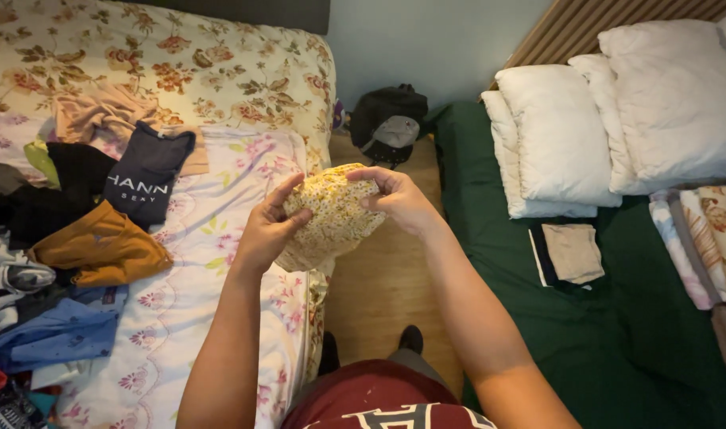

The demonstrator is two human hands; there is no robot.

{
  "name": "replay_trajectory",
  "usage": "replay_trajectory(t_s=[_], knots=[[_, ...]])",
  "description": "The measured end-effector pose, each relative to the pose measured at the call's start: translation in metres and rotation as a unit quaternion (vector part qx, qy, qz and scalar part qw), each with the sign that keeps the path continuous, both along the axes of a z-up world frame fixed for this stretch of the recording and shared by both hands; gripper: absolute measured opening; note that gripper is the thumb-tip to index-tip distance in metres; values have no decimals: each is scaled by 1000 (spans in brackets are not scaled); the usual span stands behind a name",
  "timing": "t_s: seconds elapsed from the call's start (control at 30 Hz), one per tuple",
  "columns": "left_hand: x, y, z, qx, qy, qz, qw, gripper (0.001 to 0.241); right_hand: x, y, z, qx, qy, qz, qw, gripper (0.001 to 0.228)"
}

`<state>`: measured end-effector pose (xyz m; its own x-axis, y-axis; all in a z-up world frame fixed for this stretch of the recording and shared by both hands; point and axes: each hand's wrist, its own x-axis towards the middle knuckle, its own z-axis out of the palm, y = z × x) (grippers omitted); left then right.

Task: The person folds several pieces of clothing, including a black t-shirt, a beige top, a yellow patterned cloth, and a mustard-colored shirt, on a bed with a floral sheet. They then move to a second bed with a green sheet to stack the folded items.

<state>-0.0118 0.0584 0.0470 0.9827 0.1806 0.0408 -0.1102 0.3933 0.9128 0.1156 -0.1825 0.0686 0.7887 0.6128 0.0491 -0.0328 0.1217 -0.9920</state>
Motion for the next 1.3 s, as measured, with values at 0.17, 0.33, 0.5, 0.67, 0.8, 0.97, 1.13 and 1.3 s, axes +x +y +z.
replay_trajectory(t_s=[0.17, 0.33, 0.5, 0.67, 0.8, 0.97, 1.13, 1.3], knots=[[-6, -8, 0, 0, -9, -4, 1000, 78, -2, -9, -11, -21, -11, 16, 1000, 66], [-12, -12, -6, 14, 7, 25, 1000, 62, -22, -9, -1, -9, 14, 3, 1000, 57], [-23, -13, -20, 27, 18, 57, 998, 48, -21, -11, -22, 3, 37, -10, 999, 50], [-32, -14, -25, 32, 26, 64, 997, 63, -14, -2, -35, -78, -31, -25, 996, 61], [-27, 4, -33, 60, 35, 86, 994, 65, -8, 26, -39, -131, -51, -42, 989, 69], [-23, 55, -38, 182, 3, 157, 971, 81, -9, 83, -34, -207, -109, -99, 967, 71], [-55, 68, -13, 330, 67, 283, 898, 70, -33, 121, -41, -154, -339, -127, 919, 55], [-108, 59, -94, 439, 153, 286, 838, 74, -97, 131, -107, -106, -376, -81, 917, 35]])
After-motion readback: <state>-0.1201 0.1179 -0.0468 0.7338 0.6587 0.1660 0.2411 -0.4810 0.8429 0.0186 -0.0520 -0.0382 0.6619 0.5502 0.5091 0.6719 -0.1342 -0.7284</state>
